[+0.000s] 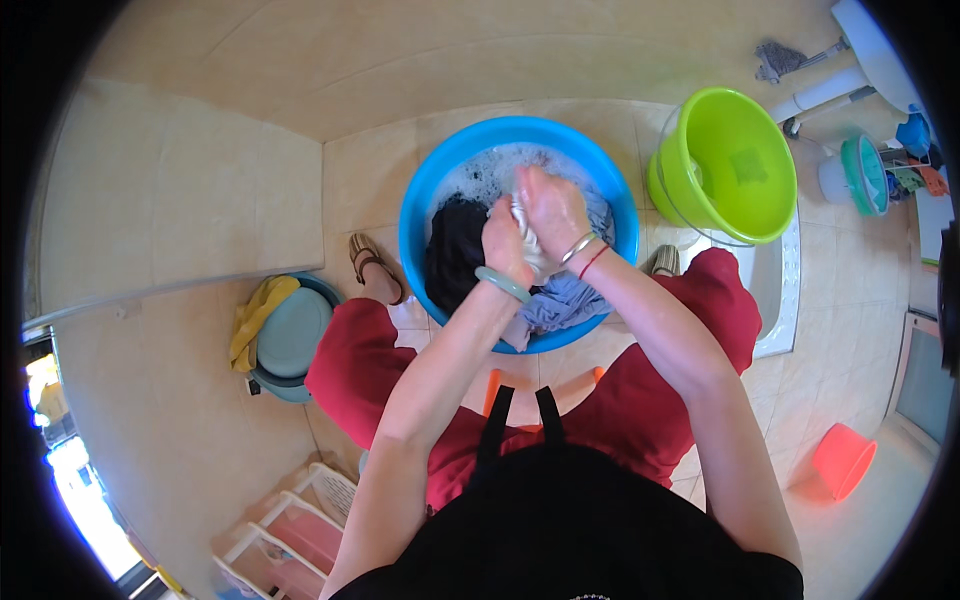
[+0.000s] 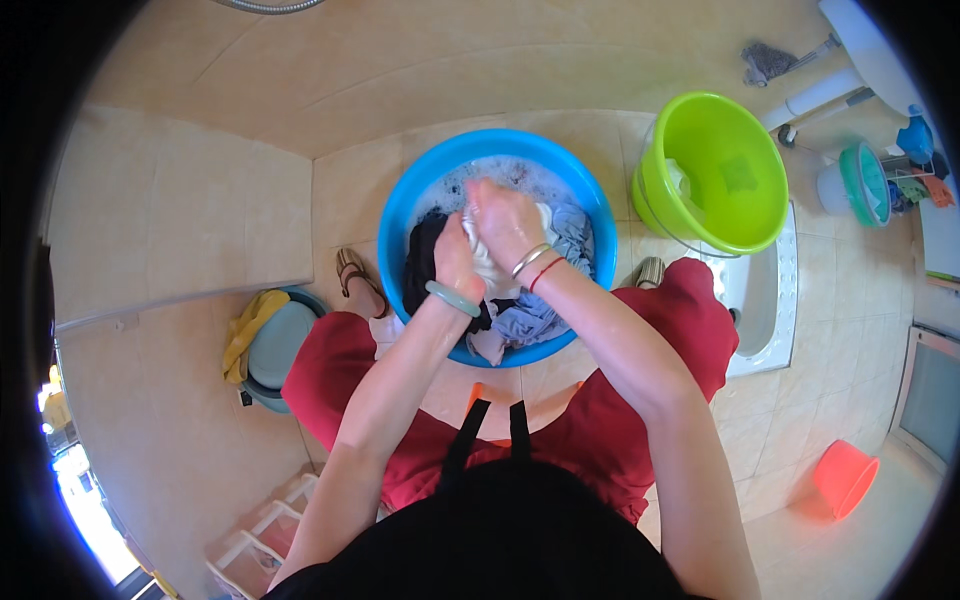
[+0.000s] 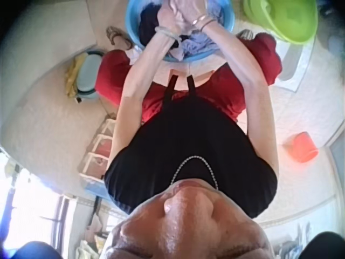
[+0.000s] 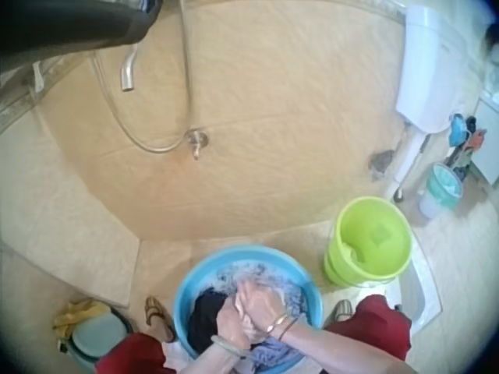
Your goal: The person sits on a small stool and hand washes clothes in a blue basin filled with soapy water. They repeatedly submerge, agitate, and wring out various garments, including a white cloth and dark-colored items, using both hands.
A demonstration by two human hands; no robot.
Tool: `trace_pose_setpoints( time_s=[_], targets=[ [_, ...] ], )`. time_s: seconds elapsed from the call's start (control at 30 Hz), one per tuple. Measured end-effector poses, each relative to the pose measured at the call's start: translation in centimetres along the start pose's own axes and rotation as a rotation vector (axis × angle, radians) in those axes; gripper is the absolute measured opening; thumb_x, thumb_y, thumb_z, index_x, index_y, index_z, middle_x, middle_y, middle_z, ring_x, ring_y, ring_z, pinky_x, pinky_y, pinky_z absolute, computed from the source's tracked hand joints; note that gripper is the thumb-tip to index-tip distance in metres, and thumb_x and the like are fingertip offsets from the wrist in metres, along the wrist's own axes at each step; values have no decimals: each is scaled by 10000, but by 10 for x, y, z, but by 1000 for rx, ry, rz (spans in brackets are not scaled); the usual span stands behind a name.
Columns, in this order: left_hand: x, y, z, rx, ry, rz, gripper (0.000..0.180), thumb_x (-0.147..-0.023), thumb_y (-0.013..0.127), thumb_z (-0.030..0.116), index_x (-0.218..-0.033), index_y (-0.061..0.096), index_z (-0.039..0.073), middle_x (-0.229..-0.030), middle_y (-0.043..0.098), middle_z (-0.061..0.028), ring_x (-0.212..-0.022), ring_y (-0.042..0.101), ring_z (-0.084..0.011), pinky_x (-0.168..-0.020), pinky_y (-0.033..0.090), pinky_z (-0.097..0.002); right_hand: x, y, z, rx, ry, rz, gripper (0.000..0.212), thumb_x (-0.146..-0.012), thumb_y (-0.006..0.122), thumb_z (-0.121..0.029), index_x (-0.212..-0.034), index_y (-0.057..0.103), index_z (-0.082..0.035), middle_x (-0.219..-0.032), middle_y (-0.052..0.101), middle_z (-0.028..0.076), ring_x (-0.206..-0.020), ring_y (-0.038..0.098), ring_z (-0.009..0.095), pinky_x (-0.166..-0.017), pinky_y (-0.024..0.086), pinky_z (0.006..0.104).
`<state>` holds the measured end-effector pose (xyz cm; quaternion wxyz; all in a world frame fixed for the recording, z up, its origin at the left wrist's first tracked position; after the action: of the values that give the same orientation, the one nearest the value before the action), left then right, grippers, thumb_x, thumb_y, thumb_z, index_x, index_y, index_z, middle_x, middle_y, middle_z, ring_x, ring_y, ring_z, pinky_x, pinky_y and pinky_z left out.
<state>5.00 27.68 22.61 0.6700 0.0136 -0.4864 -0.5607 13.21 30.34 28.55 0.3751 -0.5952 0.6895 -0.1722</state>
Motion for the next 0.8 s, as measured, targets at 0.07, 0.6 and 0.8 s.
trace_pose_setpoints(
  time_s=[0.07, 0.6, 0.8],
  targets=[
    [2, 8, 13, 264, -138, -477, 308, -986, 393, 330, -1000, 580, 86, -968, 631, -78, -924, 608, -196, -803, 488, -324, 18, -1, -56, -171, -110, 54, 250, -922, 530, -254, -766, 564, -63, -650, 614, 174, -624, 635, 349, -575, 518, 458],
    [-8, -21, 7, 303, -98, -311, 178, -951, 473, 229, -897, 557, 82, -808, 578, -17, -759, 587, -202, -675, 479, -343, 24, 7, -61, -48, -172, -72, 215, -906, 558, -248, -903, 549, -33, -702, 599, 168, -680, 636, 349, -556, 503, 438],
    [10, -6, 16, 88, -185, -36, 404, -1011, 392, 357, -1120, 585, 19, -1178, 633, -91, -1080, 599, -248, -938, 469, -383, -6, 13, 52, -483, 439, -259, 320, -910, 578, -299, -1094, 584, -38, -856, 623, 183, -880, 638, 287, -787, 513, 386]
  ],
)
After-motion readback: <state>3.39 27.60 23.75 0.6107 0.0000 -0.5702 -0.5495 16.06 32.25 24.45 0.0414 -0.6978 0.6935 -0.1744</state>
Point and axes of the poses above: each hand's wrist, its own x-axis away from the middle knuckle, its own y-axis out of the palm, z = x × y, the point moved 6 cm from there along -x, towards the middle knuckle
